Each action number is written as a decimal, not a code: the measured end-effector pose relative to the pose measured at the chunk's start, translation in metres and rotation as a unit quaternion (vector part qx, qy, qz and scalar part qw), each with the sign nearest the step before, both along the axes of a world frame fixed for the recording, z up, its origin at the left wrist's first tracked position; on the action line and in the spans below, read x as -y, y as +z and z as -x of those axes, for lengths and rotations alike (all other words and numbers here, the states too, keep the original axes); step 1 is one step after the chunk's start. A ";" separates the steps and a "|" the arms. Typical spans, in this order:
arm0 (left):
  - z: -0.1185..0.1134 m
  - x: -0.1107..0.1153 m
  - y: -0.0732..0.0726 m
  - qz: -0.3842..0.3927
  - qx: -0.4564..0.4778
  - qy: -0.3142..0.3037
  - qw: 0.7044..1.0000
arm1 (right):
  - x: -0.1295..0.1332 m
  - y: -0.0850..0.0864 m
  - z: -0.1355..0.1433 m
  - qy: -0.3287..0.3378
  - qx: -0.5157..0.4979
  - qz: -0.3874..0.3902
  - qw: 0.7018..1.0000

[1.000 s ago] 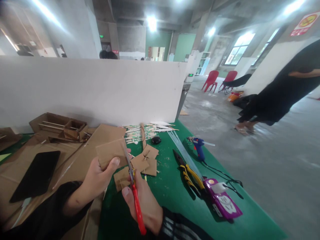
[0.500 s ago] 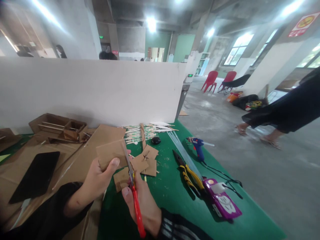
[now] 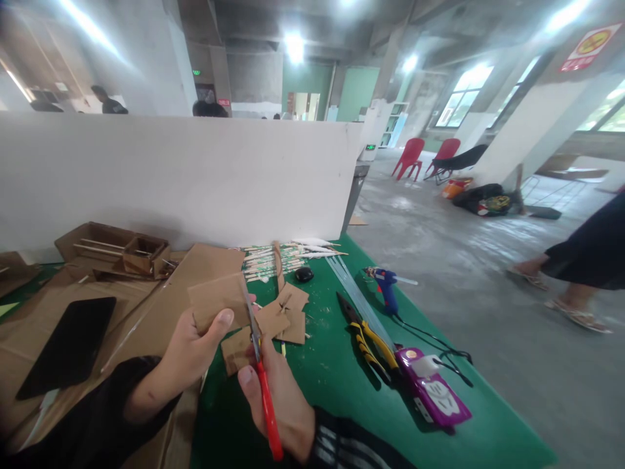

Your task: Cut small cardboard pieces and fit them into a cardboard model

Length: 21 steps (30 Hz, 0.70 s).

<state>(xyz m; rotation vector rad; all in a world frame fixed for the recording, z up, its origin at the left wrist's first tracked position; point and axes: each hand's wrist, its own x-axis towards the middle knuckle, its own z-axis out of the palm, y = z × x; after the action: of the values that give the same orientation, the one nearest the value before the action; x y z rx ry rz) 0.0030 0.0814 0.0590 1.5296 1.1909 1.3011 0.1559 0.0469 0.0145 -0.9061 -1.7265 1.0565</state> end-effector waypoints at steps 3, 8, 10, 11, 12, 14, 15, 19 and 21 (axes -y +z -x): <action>-0.001 0.001 0.001 0.003 0.000 -0.015 1.000 | 0.000 0.001 -0.002 0.015 -0.009 0.001 1.000; -0.003 0.002 0.000 0.000 -0.003 -0.024 1.000 | -0.001 0.003 -0.003 0.024 0.003 -0.004 1.000; -0.003 0.002 0.000 0.000 -0.007 -0.024 1.000 | -0.002 0.005 -0.003 0.019 -0.001 -0.014 1.000; -0.002 0.002 0.000 0.002 -0.010 -0.021 1.000 | -0.003 0.007 -0.002 0.018 -0.004 -0.017 1.000; -0.002 0.002 0.000 0.004 -0.012 -0.018 1.000 | -0.003 0.008 -0.002 0.020 -0.007 -0.022 1.000; -0.002 0.002 0.000 0.007 -0.011 -0.018 1.000 | -0.004 0.010 -0.002 0.025 -0.014 -0.026 0.999; -0.001 0.002 -0.001 0.008 -0.008 -0.021 1.000 | -0.004 0.011 -0.002 0.026 -0.016 -0.025 0.999; -0.001 0.001 -0.002 0.012 0.004 -0.032 0.999 | -0.005 0.014 -0.003 0.026 -0.022 -0.009 0.999; -0.001 0.001 -0.002 0.010 0.003 -0.031 0.999 | -0.004 0.015 -0.003 0.030 -0.028 -0.007 0.999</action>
<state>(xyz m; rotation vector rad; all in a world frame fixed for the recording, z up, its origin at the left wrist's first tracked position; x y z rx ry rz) 0.0044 0.0807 0.0568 1.5356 1.1399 1.2490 0.1586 0.0513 0.0300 -0.8132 -1.7222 1.0976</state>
